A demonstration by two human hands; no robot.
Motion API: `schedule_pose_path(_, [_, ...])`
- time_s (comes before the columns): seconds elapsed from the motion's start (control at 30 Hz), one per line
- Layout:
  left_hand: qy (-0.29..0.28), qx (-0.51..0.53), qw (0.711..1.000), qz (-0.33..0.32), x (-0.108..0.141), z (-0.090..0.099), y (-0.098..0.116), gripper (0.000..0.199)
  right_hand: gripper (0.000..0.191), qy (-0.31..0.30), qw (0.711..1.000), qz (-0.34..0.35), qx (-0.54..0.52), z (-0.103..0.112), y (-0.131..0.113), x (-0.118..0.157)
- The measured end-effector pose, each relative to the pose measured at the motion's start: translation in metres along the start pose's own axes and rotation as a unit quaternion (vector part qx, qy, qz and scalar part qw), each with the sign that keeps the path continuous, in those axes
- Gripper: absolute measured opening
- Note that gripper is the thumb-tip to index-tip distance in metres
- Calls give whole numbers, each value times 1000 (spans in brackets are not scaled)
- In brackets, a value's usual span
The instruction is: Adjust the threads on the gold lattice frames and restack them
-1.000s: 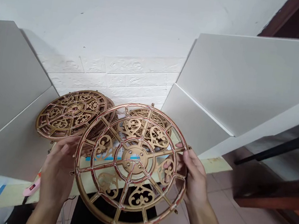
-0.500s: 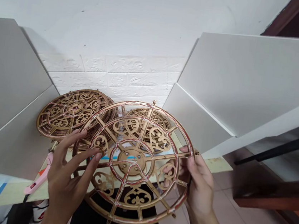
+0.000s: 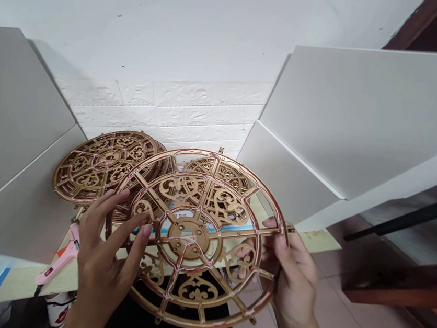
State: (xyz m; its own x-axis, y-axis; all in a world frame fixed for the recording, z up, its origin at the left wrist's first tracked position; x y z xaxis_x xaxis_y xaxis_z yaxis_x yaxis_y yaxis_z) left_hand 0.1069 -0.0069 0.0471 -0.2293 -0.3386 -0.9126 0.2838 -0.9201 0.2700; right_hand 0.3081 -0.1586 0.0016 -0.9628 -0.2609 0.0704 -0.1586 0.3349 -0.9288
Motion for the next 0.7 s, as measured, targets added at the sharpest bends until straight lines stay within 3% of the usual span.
schedule_pose_path(0.37, [-36, -70, 997, -28, -1, -6, -2, 13, 39, 14, 1000, 11, 4, -4, -3, 2])
schedule_pose_path(0.7, [-35, -75, 997, -11, -2, -9, 2, 18, 42, 14, 1000, -4, 9, -4, -4, 0])
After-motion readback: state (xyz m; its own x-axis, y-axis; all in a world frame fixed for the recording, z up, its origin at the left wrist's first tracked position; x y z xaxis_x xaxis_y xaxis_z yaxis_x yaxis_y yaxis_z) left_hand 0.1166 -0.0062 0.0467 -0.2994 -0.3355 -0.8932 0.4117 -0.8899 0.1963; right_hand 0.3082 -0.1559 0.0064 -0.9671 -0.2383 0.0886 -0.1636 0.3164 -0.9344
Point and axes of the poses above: each hand's wrist, its own x-axis away from the middle knuckle, its own z-axis out of the back of the hand, y = z × x, the point moved 2 cm from there along -x, towards the middle knuckle, and after that the axes turned 12 degrees about y, right-handed, at the moved point
